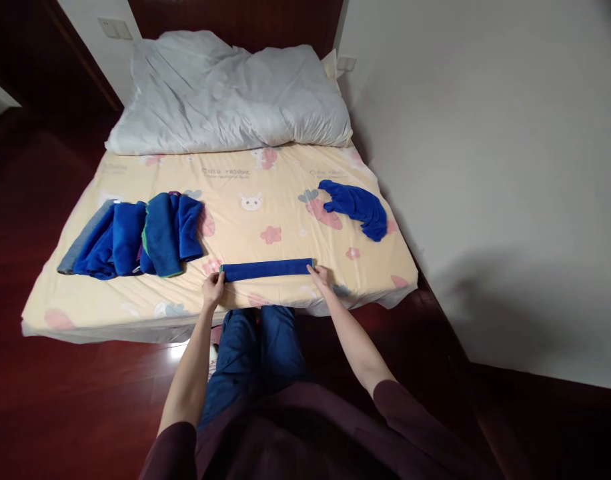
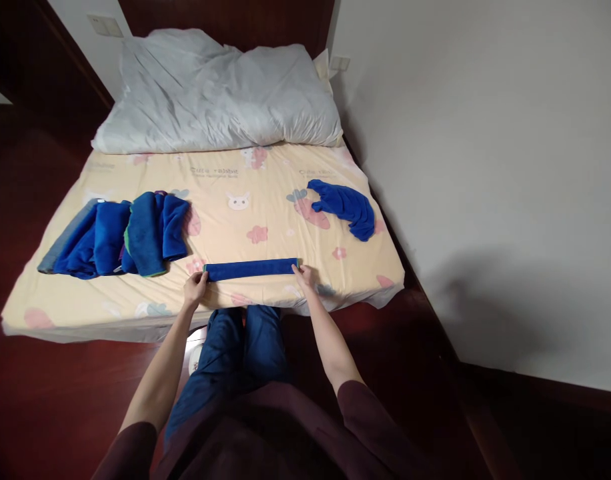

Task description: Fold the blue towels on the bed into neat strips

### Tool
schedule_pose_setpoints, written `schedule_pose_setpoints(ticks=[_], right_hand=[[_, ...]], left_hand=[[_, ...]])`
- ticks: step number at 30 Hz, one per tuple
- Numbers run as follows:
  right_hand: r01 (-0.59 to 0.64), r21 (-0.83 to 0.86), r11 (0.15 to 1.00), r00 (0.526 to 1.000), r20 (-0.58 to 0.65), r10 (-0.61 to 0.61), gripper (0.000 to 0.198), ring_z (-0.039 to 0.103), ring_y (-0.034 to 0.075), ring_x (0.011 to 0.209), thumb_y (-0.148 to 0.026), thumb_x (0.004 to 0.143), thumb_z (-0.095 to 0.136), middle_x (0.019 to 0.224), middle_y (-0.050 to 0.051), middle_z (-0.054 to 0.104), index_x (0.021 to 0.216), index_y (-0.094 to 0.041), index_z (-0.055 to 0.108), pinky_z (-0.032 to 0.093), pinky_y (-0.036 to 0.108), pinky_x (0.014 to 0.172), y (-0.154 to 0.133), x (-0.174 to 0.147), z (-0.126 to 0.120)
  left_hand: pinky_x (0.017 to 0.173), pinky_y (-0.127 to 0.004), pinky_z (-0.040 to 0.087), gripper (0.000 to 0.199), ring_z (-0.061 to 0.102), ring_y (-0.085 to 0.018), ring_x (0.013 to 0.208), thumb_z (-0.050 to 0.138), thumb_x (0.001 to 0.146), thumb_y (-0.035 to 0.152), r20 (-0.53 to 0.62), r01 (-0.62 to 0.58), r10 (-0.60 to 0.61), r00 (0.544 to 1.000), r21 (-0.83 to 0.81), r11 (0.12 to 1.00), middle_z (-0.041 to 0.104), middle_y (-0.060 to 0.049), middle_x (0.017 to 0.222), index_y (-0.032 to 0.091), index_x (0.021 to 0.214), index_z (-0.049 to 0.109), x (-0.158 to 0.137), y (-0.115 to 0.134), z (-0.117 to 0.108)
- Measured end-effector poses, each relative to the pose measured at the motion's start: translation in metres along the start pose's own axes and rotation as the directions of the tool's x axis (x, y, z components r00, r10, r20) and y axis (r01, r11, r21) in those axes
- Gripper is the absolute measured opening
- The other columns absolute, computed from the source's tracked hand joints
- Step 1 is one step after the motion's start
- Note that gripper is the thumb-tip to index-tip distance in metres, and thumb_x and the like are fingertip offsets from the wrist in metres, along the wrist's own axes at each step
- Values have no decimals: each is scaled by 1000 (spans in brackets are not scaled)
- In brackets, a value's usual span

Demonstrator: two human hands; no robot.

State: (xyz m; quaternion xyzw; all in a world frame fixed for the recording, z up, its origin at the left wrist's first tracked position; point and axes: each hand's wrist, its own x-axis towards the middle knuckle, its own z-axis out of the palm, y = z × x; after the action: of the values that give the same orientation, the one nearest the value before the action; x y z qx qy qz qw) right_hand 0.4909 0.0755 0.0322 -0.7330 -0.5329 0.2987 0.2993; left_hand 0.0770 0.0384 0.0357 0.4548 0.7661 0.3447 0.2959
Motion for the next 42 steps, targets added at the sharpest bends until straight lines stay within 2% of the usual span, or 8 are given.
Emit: schedule_pose_setpoints(ticks=[7, 15, 26, 31, 33, 36, 38, 42], right_hand=[[-179, -59, 982, 982, 46, 182, 48, 48, 13, 52, -67, 79, 56, 50, -6, 46, 64, -22, 54, 30, 22, 47, -22, 4, -7], [-252, -109, 962, 959, 108, 263, 45, 49, 13, 50, -62, 79, 62, 48, -5, 46, 62, -21, 55, 30, 21, 46, -33, 6, -12], [-227, -211, 951, 935, 225, 274, 46, 46, 10, 50, -47, 81, 70, 47, -6, 41, 53, -20, 46, 33, 21, 51, -39, 24, -31], [-180, -325, 929, 941, 219, 259, 29, 61, 18, 68, -41, 77, 75, 63, 1, 59, 68, -17, 63, 43, 24, 63, -44, 30, -33], [-103, -366, 925, 971, 166, 174, 25, 65, 23, 90, -34, 76, 75, 89, 8, 69, 92, -16, 70, 47, 28, 77, -49, 26, -32], [191, -443, 876, 981, 73, -177, 44, 53, 28, 124, -25, 84, 64, 131, 15, 62, 127, -18, 62, 41, 39, 102, -65, 13, -22], [403, -456, 793, 909, 98, -405, 47, 45, 28, 135, -26, 93, 52, 145, 15, 54, 139, -19, 55, 33, 44, 111, -82, 0, -6], [667, -360, 652, 745, 301, -596, 50, 32, 25, 147, -37, 104, 38, 159, 9, 40, 151, -23, 45, 23, 46, 120, -113, -26, 38]], left_hand=[[87, -35, 52, 34, 71, -27, 98, 59, 87, 49, -54, 149, -145, 988, 64, 987, 76, -12, 99, 18, 101, 65, 7, 10, 2], [89, -37, 51, 30, 71, -27, 101, 59, 88, 46, -76, 175, -168, 983, 102, 979, 75, -12, 101, 20, 104, 59, 13, 7, 9], [90, -38, 50, 26, 68, -29, 106, 59, 90, 40, 32, 11, -18, 999, 222, 975, 76, -13, 102, 21, 107, 59, 14, 14, -12], [90, -47, 49, 34, 60, -36, 116, 52, 93, 45, 77, -46, 14, 997, 439, 897, 73, -17, 107, 20, 115, 60, 8, 25, -19], [93, -53, 47, 37, 56, -39, 120, 45, 96, 42, 43, -114, 108, 993, 528, 842, 69, -21, 114, 18, 119, 61, 0, 32, -20], [107, -59, 36, 43, 48, -38, 132, 35, 98, 30, -10, -295, 369, 929, 582, 758, 60, -23, 133, 15, 130, 59, -16, 50, -12], [116, -57, 27, 47, 41, -35, 141, 34, 98, 28, 40, -450, 518, 854, 556, 699, 53, -20, 146, 15, 137, 56, -28, 66, 2], [124, -49, 20, 54, 28, -30, 151, 34, 101, 35, 224, -662, 644, 731, 461, 591, 39, -15, 159, 13, 147, 49, -44, 89, 47]])
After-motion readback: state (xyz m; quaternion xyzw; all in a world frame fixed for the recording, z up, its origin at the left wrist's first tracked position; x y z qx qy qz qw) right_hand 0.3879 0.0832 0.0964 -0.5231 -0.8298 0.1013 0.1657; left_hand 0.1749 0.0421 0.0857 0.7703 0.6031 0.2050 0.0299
